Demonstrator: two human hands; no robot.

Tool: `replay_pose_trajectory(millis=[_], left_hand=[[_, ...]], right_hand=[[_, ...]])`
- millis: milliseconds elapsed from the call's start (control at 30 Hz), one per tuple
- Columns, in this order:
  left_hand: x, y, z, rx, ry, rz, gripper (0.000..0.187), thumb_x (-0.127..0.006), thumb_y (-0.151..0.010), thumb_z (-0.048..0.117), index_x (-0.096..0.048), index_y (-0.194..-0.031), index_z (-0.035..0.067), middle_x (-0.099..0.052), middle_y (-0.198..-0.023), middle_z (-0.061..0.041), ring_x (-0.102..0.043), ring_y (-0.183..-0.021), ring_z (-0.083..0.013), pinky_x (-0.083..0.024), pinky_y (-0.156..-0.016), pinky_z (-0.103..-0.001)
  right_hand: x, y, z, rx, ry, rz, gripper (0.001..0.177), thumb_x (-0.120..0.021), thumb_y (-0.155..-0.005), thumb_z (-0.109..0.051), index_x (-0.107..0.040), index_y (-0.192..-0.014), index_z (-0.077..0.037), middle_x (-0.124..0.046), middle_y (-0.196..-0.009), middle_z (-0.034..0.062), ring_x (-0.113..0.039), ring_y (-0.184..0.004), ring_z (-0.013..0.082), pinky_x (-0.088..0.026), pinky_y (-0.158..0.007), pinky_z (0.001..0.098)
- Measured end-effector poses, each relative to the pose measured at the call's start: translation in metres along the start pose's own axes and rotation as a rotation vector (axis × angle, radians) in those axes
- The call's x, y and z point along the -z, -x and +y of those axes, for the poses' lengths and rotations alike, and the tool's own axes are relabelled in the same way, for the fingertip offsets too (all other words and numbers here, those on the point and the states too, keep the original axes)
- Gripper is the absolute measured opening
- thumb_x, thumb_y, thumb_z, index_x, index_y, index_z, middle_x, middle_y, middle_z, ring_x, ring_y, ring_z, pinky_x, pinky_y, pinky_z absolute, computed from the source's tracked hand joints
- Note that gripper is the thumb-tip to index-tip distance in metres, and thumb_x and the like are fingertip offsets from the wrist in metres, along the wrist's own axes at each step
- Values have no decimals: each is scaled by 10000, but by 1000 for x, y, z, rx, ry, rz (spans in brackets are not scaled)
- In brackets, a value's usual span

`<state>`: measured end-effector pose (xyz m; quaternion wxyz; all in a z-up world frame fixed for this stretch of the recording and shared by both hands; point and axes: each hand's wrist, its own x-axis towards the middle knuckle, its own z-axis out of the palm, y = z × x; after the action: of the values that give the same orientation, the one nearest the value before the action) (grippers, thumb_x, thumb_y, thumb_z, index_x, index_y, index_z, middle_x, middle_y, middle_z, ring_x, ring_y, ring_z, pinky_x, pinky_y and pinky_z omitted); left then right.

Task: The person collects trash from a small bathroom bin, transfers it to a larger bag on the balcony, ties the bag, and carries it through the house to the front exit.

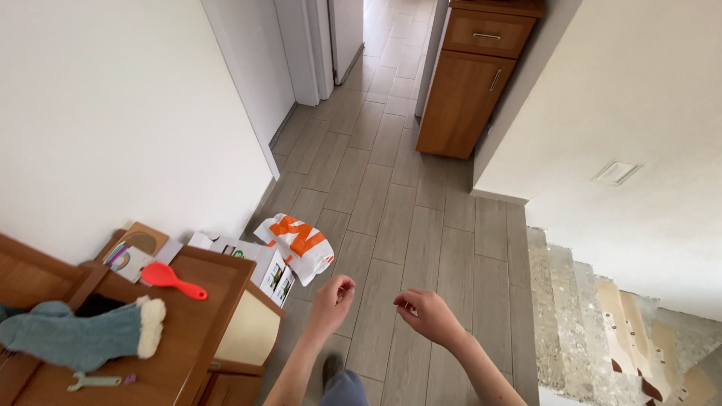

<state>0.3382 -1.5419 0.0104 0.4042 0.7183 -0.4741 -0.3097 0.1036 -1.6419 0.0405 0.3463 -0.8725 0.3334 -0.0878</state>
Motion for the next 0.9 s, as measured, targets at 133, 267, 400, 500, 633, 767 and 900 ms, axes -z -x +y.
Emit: replay_pose_trajectory(millis=[133,267,400,500,633,767,900], left_hand=[[7,-81,-11,-30,5,13,134,-586,-979,187,-680,-1056,131,-735,-995,-6,-700,-907,-127,-555,-792,-270],[17,-176,-17,-19,10,32,121,-584,-965,193,-685,-1008,142,-727,-955,5,-678,-854,-127,-548,-782,-273],[44,-275,-16,-7,2,-6,126,-576,-977,197,-687,-1008,144,-725,-888,12,-682,-797,-108,-547,-738,-263],[64,-355,-11,10,5,-19,127,-576,-979,187,-691,-995,137,-714,-842,19,-672,-765,-94,-557,-728,-250],[75,-456,-14,-18,16,19,126,-589,-961,214,-697,-985,154,-739,-921,35,-697,-835,-107,-546,-766,-266],[76,-538,-11,-55,-19,-68,144,-568,-999,233,-680,-1050,158,-728,-962,13,-686,-845,-103,-569,-756,-244],[73,-606,-3,-41,-7,-115,149,-562,-1011,230,-680,-1075,164,-711,-983,24,-657,-849,-86,-559,-768,-232]], right_hand=[[17,-68,21,-1,13,-2,136,-636,-967,-175,-747,-1012,-110,-760,-925,1,-709,-768,130,-575,-680,262],[41,-151,42,2,-3,38,139,-623,-960,-197,-739,-984,-122,-734,-897,-19,-689,-748,135,-543,-661,290],[76,-252,47,41,25,58,143,-623,-970,-185,-738,-995,-104,-744,-894,-2,-690,-748,142,-546,-658,292],[106,-324,58,-56,-11,65,167,-598,-969,-195,-745,-1000,-122,-748,-927,-45,-701,-788,111,-560,-687,266],[140,-400,72,-84,-27,81,149,-620,-967,-199,-748,-980,-123,-742,-897,-41,-687,-758,105,-552,-672,252],[169,-465,93,-129,-51,96,148,-620,-966,-199,-747,-991,-129,-761,-941,-43,-703,-787,101,-576,-710,246],[192,-531,127,-120,-61,91,151,-622,-972,-199,-746,-1004,-119,-762,-965,-33,-714,-796,109,-586,-720,252]])
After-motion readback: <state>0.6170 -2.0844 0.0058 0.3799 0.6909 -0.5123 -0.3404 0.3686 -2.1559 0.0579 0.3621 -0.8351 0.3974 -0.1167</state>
